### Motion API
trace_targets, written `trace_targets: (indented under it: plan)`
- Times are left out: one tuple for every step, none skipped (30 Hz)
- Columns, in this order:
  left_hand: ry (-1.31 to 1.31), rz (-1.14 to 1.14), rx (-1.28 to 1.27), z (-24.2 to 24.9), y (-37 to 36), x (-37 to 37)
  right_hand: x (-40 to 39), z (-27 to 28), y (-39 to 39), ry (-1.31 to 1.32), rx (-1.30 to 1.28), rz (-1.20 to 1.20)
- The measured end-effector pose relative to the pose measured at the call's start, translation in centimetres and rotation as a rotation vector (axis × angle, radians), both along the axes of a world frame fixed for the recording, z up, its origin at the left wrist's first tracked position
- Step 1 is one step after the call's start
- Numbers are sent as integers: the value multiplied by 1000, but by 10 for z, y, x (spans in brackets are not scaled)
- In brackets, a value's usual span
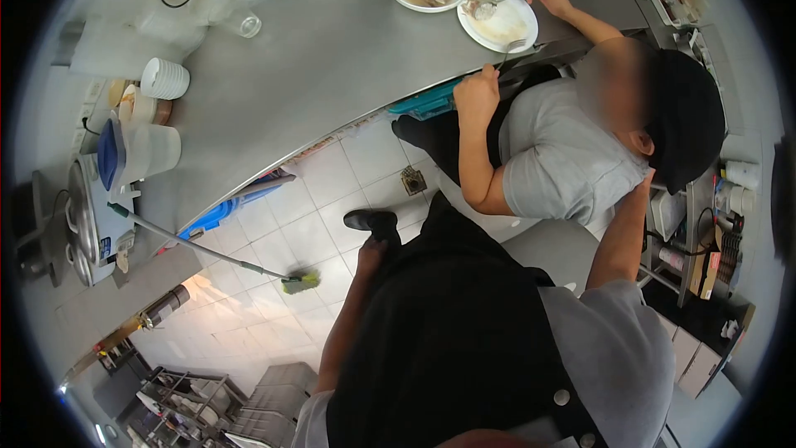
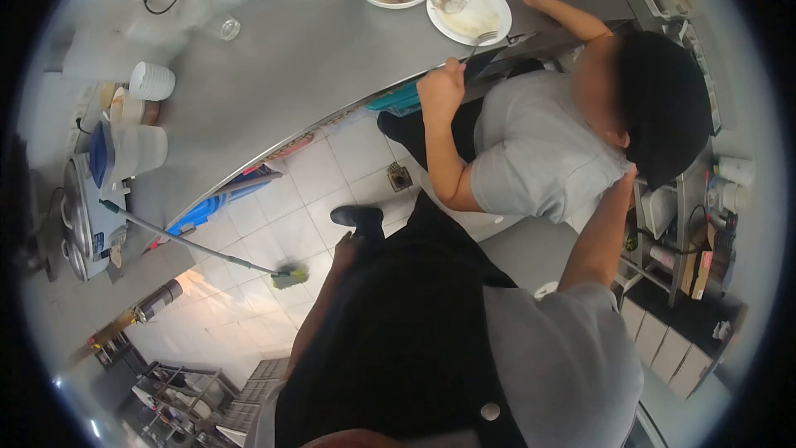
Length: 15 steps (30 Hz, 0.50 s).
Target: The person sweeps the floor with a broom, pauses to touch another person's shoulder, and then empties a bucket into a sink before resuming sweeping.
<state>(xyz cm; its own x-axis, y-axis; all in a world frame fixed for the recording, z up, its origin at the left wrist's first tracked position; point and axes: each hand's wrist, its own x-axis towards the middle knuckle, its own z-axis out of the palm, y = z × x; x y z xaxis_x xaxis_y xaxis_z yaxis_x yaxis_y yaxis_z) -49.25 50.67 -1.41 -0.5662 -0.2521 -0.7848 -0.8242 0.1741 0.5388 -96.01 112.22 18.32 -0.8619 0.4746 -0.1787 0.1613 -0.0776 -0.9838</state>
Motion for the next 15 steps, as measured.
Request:
trace_targets:
  plan:
    - [-16,366,242,8,2,-13,1,2,-1,0,2,1]
    - [-31,731,486,14,1,-26,0,1,-2,2,0,2]
    - [-27,736,485,20,-2,-38,0,-1,-3,-1,-4,3]
    - [71,866,585,23,-6,-50,0,-1,-3,-3,-7,6]
    - [170,996,682,27,-11,-61,0,-3,-3,-3,-7,7]
    - [177,998,681,32,-21,-74,0,-5,-4,-3,-9,9]
    - [265,1111,870,36,-34,-85,-1,-6,-4,-4,-12,7]
    - [356,1217,1061,43,-43,-97,-1,-8,-5,-4,-15,8]
    - [362,1218,1058,65,-47,-114,-2,-11,-5,-8,-19,10]
    - [515,1240,1034,103,-49,-133,-1,-14,-7,-6,-21,9]
    - [669,1258,1006,137,-49,-145,-2,-17,-7,-13,-26,12]
    - [676,1257,1001,167,-50,-150,-2,-18,-8,-14,-32,10]
    - [785,1121,1115,193,-53,-154,-2,-21,-11,-16,-36,9]
    - [892,973,1222,207,-56,-155,0,-25,-12,-19,-43,10]
    - [957,745,1387,208,-62,-144,2,-28,-13,-18,-51,2]
